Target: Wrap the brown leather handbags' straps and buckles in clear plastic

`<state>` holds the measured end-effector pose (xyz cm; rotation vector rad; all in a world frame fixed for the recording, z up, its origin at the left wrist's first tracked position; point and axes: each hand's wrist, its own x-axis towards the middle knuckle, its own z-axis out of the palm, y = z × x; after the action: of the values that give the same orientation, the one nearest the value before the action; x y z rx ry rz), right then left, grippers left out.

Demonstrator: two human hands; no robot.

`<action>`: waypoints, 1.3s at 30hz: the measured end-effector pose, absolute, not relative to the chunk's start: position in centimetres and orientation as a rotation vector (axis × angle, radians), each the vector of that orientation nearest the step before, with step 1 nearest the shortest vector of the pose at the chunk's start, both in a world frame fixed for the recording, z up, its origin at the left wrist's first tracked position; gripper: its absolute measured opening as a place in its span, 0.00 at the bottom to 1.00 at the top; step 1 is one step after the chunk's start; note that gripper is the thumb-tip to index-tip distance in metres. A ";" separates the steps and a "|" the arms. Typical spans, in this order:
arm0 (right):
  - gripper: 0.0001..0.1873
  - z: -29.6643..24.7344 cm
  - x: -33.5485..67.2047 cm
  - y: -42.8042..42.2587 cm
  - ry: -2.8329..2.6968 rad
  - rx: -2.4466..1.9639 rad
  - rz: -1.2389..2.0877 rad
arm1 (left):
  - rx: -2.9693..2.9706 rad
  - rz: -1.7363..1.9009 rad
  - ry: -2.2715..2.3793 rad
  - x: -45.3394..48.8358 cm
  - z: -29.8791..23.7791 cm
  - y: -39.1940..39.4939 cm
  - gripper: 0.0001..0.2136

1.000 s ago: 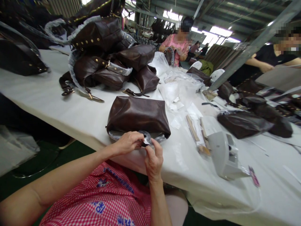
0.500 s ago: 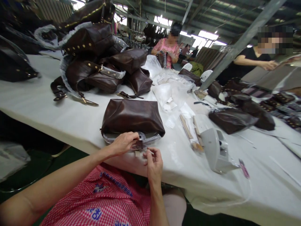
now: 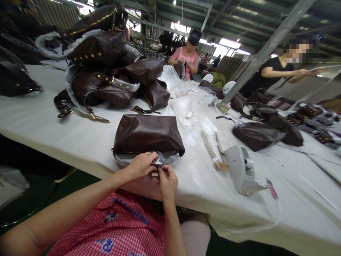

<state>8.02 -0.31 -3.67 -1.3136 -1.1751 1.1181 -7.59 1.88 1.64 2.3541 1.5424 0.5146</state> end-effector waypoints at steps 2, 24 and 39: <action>0.14 -3.8 8.2 -0.8 -1.207 -1.260 1.128 | 2.366 0.466 1.591 -7.2 1.7 2.0 0.07; 0.07 -3.2 10.2 -0.5 -1.796 -1.166 0.856 | 1.886 0.652 1.312 -10.3 4.2 4.0 0.09; 0.07 -3.9 9.9 -0.9 -1.478 -1.029 1.054 | 2.063 0.580 1.289 -10.4 3.7 3.4 0.11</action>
<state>9.94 -0.92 -3.88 -1.0287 -1.4783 1.0536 -10.37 3.41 3.67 2.0634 1.2888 0.5796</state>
